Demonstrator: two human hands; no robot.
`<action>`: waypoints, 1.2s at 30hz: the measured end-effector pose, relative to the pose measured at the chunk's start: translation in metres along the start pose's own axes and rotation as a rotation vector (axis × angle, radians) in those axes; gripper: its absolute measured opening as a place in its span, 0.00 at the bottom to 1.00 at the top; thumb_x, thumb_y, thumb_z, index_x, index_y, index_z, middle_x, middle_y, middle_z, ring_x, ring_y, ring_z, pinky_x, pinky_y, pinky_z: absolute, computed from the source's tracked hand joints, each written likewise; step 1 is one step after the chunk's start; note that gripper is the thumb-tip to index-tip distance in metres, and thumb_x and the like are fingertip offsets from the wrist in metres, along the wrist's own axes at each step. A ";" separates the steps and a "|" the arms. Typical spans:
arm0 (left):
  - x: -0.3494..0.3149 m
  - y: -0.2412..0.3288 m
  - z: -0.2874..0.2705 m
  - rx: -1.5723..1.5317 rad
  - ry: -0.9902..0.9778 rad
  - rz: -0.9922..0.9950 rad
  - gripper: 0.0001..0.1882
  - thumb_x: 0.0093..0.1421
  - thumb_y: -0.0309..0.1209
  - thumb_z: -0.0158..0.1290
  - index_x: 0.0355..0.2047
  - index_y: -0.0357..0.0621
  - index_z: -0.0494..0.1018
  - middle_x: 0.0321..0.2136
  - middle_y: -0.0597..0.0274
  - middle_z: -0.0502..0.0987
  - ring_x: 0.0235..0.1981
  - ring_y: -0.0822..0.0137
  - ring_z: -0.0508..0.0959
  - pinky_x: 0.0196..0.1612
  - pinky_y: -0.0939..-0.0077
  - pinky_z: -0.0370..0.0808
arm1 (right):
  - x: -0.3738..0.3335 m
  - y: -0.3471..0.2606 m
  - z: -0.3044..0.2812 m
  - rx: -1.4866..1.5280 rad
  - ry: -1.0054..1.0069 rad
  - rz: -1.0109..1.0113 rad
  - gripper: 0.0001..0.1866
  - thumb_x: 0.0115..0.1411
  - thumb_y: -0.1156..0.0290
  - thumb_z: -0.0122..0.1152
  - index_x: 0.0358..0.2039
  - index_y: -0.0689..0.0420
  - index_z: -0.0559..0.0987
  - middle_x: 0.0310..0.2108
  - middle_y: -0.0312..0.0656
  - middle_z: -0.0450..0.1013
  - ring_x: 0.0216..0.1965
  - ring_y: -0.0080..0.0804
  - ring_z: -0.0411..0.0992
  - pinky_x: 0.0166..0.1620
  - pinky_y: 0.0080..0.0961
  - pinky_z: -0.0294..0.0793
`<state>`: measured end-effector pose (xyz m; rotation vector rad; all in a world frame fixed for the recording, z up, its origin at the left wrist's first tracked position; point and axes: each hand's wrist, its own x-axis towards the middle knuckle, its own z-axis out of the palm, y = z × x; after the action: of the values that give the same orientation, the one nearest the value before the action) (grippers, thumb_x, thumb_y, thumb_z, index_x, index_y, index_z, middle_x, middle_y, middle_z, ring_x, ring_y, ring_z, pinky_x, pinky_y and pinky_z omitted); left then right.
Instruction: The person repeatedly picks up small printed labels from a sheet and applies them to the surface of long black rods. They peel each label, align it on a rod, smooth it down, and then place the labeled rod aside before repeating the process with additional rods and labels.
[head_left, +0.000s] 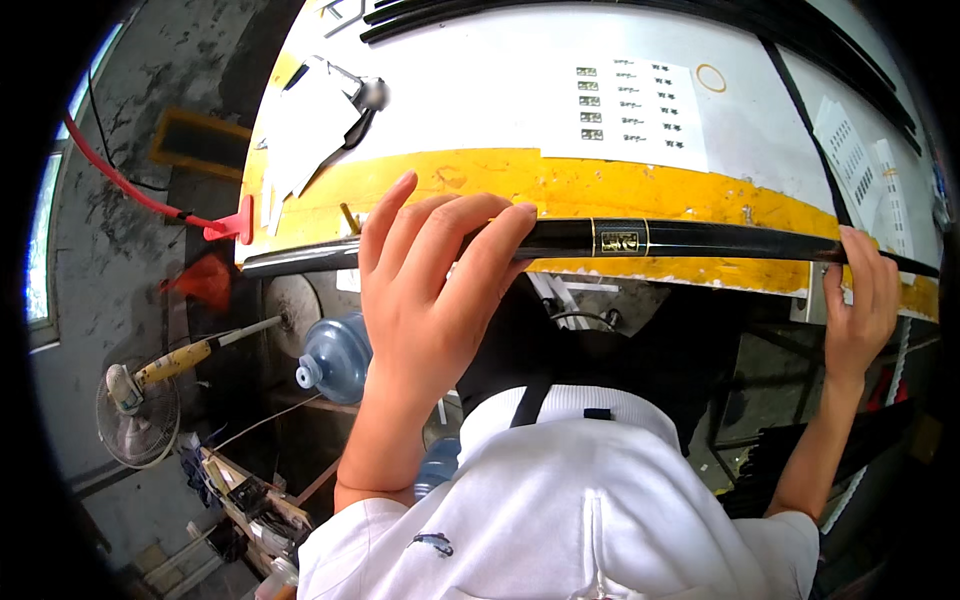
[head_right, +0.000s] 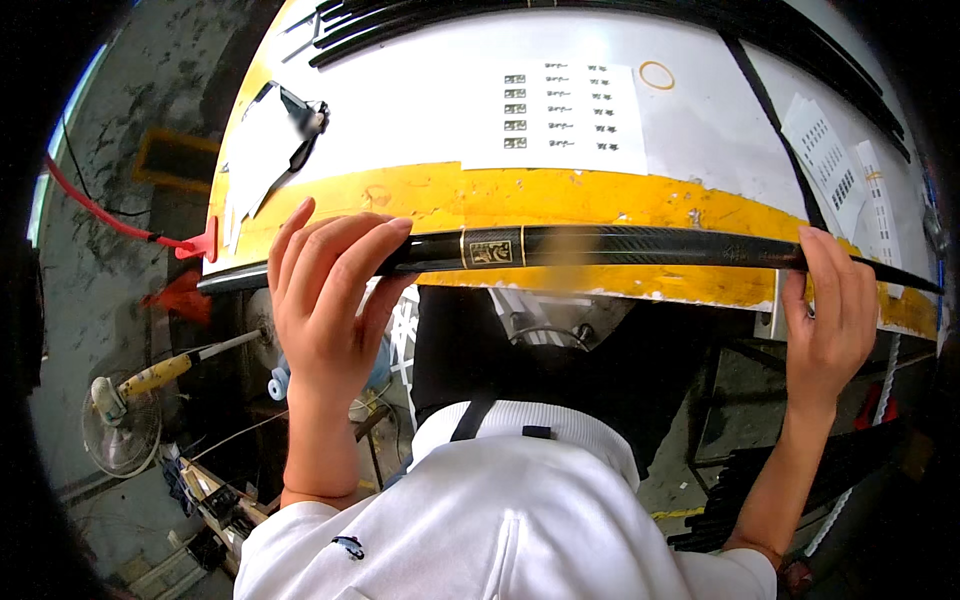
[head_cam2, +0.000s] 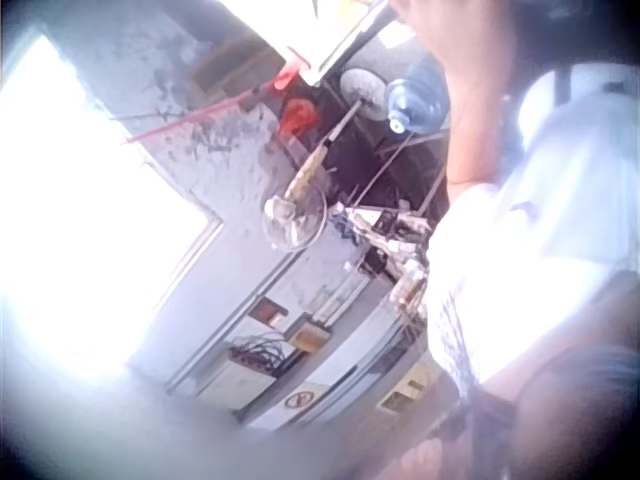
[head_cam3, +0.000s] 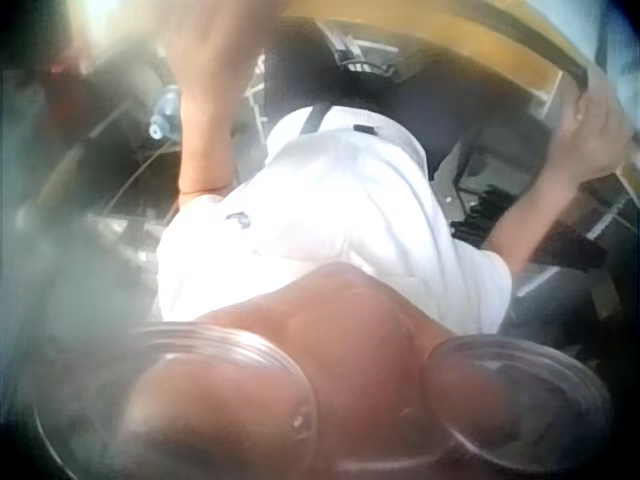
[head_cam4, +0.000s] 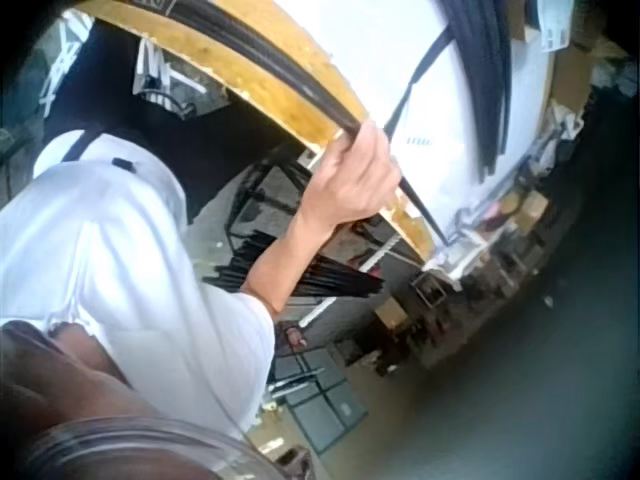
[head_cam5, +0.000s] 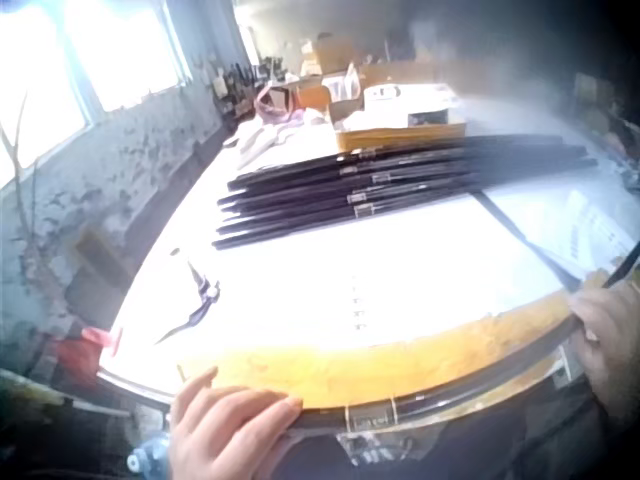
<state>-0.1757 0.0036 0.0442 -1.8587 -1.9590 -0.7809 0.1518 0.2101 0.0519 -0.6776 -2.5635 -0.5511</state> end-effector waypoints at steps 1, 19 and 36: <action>-0.004 -0.003 0.001 -0.004 -0.013 -0.008 0.19 0.47 0.30 0.62 0.42 0.51 0.76 0.35 0.70 0.77 0.39 0.67 0.77 0.59 0.57 0.64 | -0.004 -0.006 0.003 0.018 0.021 0.025 0.26 0.47 0.86 0.66 0.48 0.55 0.77 0.45 0.38 0.75 0.39 0.36 0.72 0.41 0.30 0.71; -0.040 -0.046 0.014 0.004 -0.178 -0.059 0.21 0.54 0.23 0.56 0.49 0.53 0.75 0.42 0.65 0.78 0.46 0.62 0.76 0.61 0.57 0.63 | -0.016 -0.070 0.038 0.137 -0.069 0.169 0.21 0.52 0.79 0.66 0.48 0.54 0.78 0.45 0.35 0.75 0.39 0.33 0.72 0.44 0.30 0.71; 0.067 -0.078 0.069 -0.107 -0.550 0.242 0.25 0.62 0.42 0.52 0.60 0.56 0.67 0.64 0.62 0.61 0.66 0.59 0.58 0.67 0.61 0.57 | 0.164 -0.106 0.108 0.560 -0.239 0.216 0.16 0.59 0.69 0.58 0.48 0.57 0.77 0.37 0.41 0.73 0.42 0.37 0.71 0.46 0.33 0.72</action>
<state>-0.2502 0.0989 0.0159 -2.5221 -1.9479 -0.3255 -0.0670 0.2366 0.0157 -0.8286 -2.6249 0.3312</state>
